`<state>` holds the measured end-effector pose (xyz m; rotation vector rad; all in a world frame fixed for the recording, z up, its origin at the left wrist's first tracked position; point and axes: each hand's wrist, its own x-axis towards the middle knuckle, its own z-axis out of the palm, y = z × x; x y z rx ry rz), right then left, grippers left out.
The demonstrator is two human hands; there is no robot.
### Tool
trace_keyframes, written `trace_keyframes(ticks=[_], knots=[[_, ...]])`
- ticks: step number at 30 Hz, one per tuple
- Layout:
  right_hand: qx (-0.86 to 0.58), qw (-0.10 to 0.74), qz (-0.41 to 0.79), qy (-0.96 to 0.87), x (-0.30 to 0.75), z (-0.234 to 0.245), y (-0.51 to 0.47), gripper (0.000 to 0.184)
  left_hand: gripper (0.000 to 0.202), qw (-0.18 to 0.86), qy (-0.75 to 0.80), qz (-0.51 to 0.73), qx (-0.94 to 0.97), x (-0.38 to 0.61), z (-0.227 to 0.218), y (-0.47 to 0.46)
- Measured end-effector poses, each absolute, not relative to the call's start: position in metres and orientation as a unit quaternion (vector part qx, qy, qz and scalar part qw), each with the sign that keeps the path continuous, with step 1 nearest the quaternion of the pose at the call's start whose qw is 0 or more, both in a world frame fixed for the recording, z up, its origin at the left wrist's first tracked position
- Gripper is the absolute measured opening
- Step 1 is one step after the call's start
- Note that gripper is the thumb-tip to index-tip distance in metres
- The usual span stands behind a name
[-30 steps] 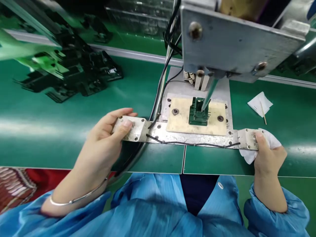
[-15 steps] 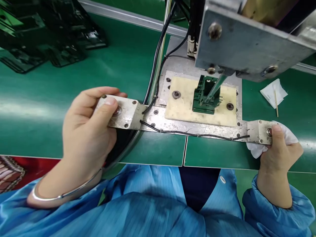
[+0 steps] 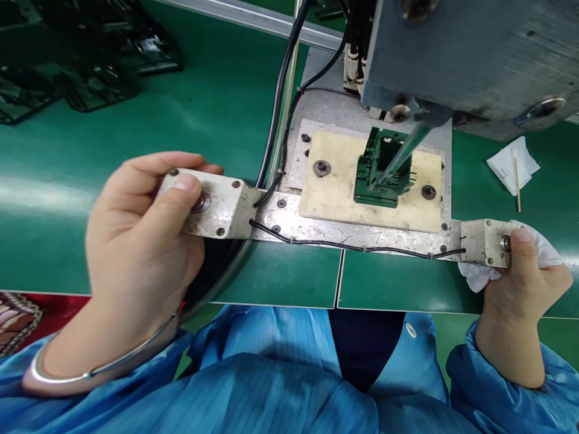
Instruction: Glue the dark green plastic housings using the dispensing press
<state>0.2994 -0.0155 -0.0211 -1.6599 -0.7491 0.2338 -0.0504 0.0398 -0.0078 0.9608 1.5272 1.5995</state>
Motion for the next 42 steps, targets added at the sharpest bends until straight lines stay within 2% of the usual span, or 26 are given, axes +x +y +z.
trace_keyframes(ticks=[12,16,25,36,42], knots=[[-0.727,0.602,0.107,-0.313,0.303,-0.024,-0.019,0.033,0.012,0.390,0.594,0.615,0.342,-0.052,-0.004,0.039],[-0.744,0.586,0.116,-0.298,0.306,-0.029,-0.022,0.042,0.017,0.410,0.603,0.602,0.325,-0.053,-0.001,0.041],[-0.763,0.568,0.133,-0.279,0.316,-0.044,-0.026,0.047,0.031,0.467,0.578,0.598,0.301,-0.065,-0.008,0.043],[-0.755,0.547,0.132,-0.336,0.324,-0.053,-0.025,0.049,0.045,0.461,0.581,0.586,0.326,-0.069,-0.010,0.045],[-0.764,0.566,0.162,-0.263,0.317,-0.048,-0.021,0.059,0.055,0.468,0.618,0.523,0.354,-0.071,-0.005,0.044]])
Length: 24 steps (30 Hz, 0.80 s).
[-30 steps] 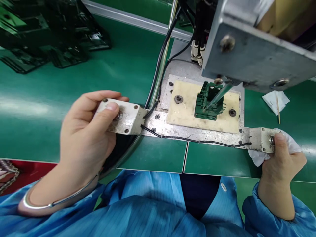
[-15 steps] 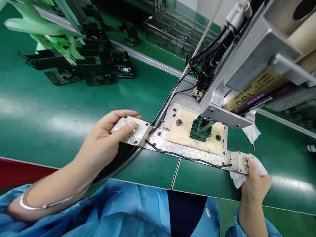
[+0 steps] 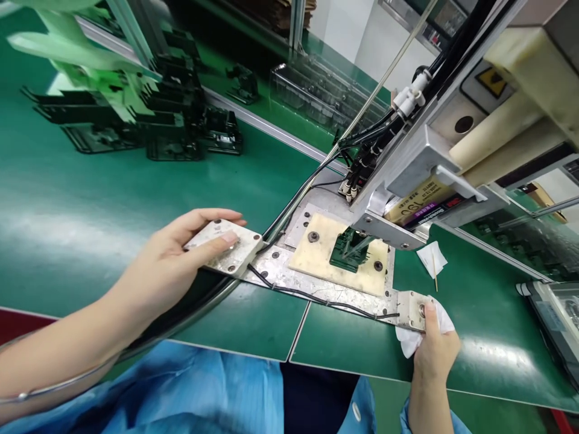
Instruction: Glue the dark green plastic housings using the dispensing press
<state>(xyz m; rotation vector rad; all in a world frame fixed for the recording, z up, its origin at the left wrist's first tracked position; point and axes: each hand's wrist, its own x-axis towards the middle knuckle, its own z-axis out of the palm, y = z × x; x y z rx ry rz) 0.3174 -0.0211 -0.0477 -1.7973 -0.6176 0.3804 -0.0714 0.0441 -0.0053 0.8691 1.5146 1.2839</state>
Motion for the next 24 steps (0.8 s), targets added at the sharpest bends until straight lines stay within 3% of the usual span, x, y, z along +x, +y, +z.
trace_keyframes(ticks=[12,24], knots=[[-0.756,0.587,0.143,-0.250,0.312,-0.043,-0.020,0.056,0.041,0.482,0.586,0.576,0.304,-0.069,-0.007,0.045],[-0.730,0.602,0.133,-0.295,0.307,-0.031,-0.020,0.041,0.036,0.416,0.588,0.612,0.326,-0.058,-0.002,0.045]])
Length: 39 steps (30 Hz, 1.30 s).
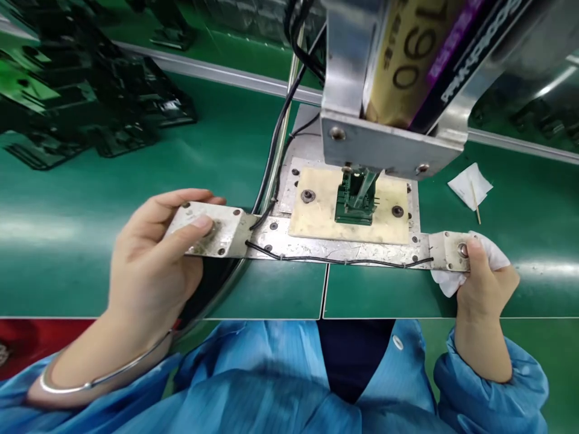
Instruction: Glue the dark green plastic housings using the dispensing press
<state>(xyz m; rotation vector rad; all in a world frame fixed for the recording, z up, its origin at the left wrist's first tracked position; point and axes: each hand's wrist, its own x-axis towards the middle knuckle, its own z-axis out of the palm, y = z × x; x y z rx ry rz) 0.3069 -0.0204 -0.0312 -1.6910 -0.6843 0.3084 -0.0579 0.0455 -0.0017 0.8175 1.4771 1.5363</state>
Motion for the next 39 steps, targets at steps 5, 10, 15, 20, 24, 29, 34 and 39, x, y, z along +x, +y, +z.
trace_keyframes(ticks=[5,10,15,20,24,29,34,39], knots=[[-0.710,0.627,0.138,-0.289,0.304,-0.026,-0.018,0.037,0.033,0.398,0.572,0.626,0.350,-0.057,-0.006,0.046],[-0.713,0.622,0.130,-0.297,0.304,-0.024,-0.019,0.036,0.030,0.390,0.551,0.639,0.369,-0.060,-0.012,0.047],[-0.711,0.621,0.143,-0.299,0.302,-0.023,-0.019,0.034,0.030,0.391,0.549,0.636,0.375,-0.063,-0.014,0.046],[-0.709,0.617,0.136,-0.314,0.301,-0.023,-0.019,0.031,0.028,0.389,0.557,0.623,0.388,-0.062,-0.015,0.045],[-0.712,0.620,0.138,-0.300,0.301,-0.024,-0.019,0.034,0.028,0.346,0.573,0.609,0.426,-0.061,-0.009,0.041],[-0.719,0.614,0.134,-0.296,0.302,-0.025,-0.020,0.037,0.053,0.179,0.558,0.570,0.576,-0.049,0.023,0.036],[-0.730,0.604,0.128,-0.294,0.303,-0.028,-0.021,0.039,0.079,0.347,0.487,0.434,0.674,-0.021,0.043,0.064],[-0.742,0.597,0.137,-0.274,0.304,-0.031,-0.022,0.043,0.084,0.446,0.447,0.304,0.714,0.010,0.035,0.100]])
